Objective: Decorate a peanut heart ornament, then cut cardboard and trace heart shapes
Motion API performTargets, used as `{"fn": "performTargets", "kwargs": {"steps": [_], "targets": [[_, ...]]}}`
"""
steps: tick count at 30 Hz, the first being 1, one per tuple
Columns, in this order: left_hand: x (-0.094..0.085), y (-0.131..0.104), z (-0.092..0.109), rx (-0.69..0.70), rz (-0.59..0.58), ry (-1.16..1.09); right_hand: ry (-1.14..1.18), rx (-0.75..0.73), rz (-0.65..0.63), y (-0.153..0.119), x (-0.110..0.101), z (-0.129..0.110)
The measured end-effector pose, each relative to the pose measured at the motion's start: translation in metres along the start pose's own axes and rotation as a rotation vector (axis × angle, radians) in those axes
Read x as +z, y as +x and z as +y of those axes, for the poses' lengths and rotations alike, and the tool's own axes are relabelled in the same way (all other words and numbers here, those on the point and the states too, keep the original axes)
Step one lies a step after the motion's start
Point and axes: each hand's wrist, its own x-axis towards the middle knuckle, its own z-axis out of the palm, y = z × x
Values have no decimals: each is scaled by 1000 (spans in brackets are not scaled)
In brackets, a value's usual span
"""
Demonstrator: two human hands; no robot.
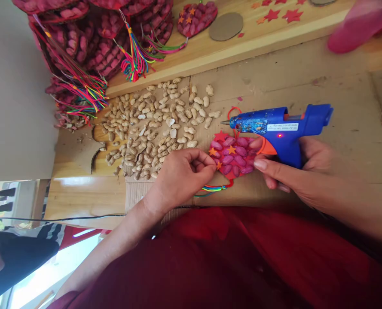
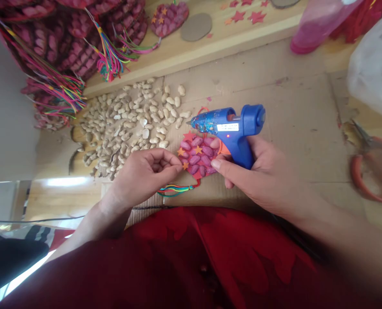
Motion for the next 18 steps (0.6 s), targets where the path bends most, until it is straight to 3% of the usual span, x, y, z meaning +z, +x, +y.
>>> {"fn": "performTargets", "kwargs": {"steps": [18], "targets": [[4,4,-2,-8,44,68,8,7,19,0,0,6]]}}
